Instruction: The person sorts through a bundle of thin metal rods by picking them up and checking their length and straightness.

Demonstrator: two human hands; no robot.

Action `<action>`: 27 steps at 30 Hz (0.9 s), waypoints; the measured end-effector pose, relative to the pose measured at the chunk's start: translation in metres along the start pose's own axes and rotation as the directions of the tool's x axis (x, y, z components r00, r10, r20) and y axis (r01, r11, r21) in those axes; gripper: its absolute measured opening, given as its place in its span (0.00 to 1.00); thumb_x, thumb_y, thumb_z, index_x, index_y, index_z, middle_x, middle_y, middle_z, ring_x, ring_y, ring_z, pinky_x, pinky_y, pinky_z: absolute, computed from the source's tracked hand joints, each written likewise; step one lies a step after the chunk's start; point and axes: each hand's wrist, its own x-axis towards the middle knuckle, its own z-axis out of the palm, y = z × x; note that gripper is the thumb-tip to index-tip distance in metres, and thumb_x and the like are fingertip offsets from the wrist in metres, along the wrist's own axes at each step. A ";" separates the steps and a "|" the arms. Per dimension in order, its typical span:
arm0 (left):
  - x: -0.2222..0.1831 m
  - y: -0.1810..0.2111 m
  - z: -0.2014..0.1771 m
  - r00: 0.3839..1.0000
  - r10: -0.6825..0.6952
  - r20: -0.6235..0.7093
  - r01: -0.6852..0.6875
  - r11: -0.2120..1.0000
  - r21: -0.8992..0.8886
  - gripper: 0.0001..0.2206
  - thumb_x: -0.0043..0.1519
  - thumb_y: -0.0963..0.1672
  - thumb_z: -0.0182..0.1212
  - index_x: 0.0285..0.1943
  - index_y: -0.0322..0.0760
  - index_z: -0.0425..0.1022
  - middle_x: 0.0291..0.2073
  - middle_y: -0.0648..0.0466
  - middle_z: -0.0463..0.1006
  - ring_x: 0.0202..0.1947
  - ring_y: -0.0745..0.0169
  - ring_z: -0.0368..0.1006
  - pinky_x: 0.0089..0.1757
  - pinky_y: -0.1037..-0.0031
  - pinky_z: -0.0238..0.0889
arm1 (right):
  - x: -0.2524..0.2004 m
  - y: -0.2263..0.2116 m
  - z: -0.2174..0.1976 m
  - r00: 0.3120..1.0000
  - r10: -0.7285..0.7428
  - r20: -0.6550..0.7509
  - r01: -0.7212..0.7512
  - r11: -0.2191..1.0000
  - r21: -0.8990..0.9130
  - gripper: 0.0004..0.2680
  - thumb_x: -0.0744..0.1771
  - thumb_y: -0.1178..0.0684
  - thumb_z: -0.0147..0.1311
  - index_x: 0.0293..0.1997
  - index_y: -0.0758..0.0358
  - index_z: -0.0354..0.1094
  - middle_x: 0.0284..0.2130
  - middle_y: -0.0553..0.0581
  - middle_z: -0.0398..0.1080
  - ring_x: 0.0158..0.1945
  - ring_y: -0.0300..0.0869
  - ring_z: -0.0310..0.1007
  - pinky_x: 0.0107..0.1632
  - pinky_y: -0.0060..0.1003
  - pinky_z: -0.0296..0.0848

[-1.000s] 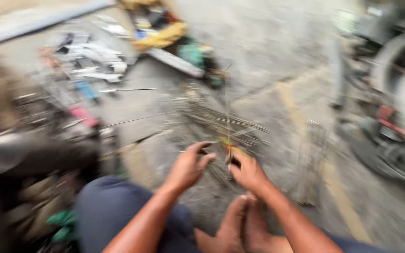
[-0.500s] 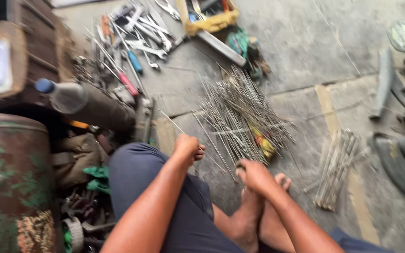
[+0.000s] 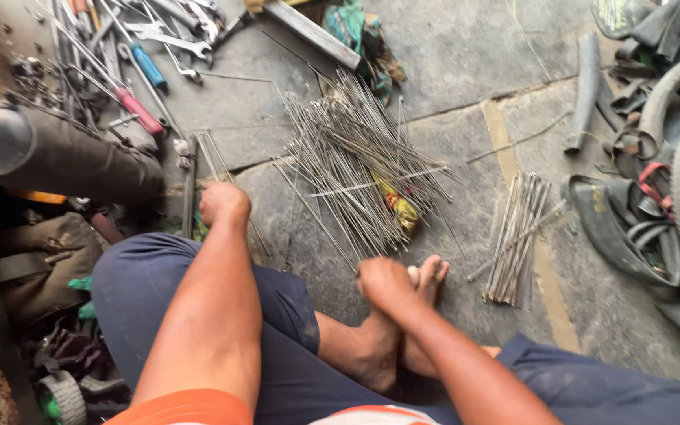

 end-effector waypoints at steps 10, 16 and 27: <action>-0.043 0.023 -0.007 0.853 0.214 0.476 -0.316 0.938 0.144 0.13 0.64 0.47 0.63 0.48 0.33 0.82 0.47 0.44 0.85 0.46 0.53 0.84 0.49 0.65 0.75 | 0.010 -0.021 0.035 0.990 0.140 0.011 -0.139 0.986 -0.089 0.06 0.67 0.56 0.47 0.36 0.65 0.70 0.28 0.67 0.77 0.34 0.59 0.80 0.37 0.52 0.79; -0.072 0.022 0.024 0.801 0.420 0.426 -0.537 0.820 0.201 0.16 0.55 0.47 0.70 0.51 0.43 0.82 0.55 0.47 0.79 0.57 0.48 0.76 0.52 0.61 0.71 | -0.004 -0.061 -0.018 0.952 0.291 0.095 -0.300 0.949 0.095 0.09 0.64 0.49 0.55 0.40 0.62 0.71 0.31 0.71 0.76 0.38 0.64 0.78 0.44 0.57 0.75; -0.086 0.041 0.011 0.543 0.362 0.758 -0.529 0.848 -0.026 0.13 0.59 0.39 0.53 0.25 0.28 0.83 0.23 0.43 0.83 0.24 0.55 0.81 0.30 0.64 0.75 | 0.013 -0.078 -0.011 0.987 0.118 0.110 -0.143 0.958 0.250 0.09 0.64 0.49 0.57 0.45 0.57 0.73 0.32 0.69 0.75 0.39 0.64 0.76 0.43 0.58 0.74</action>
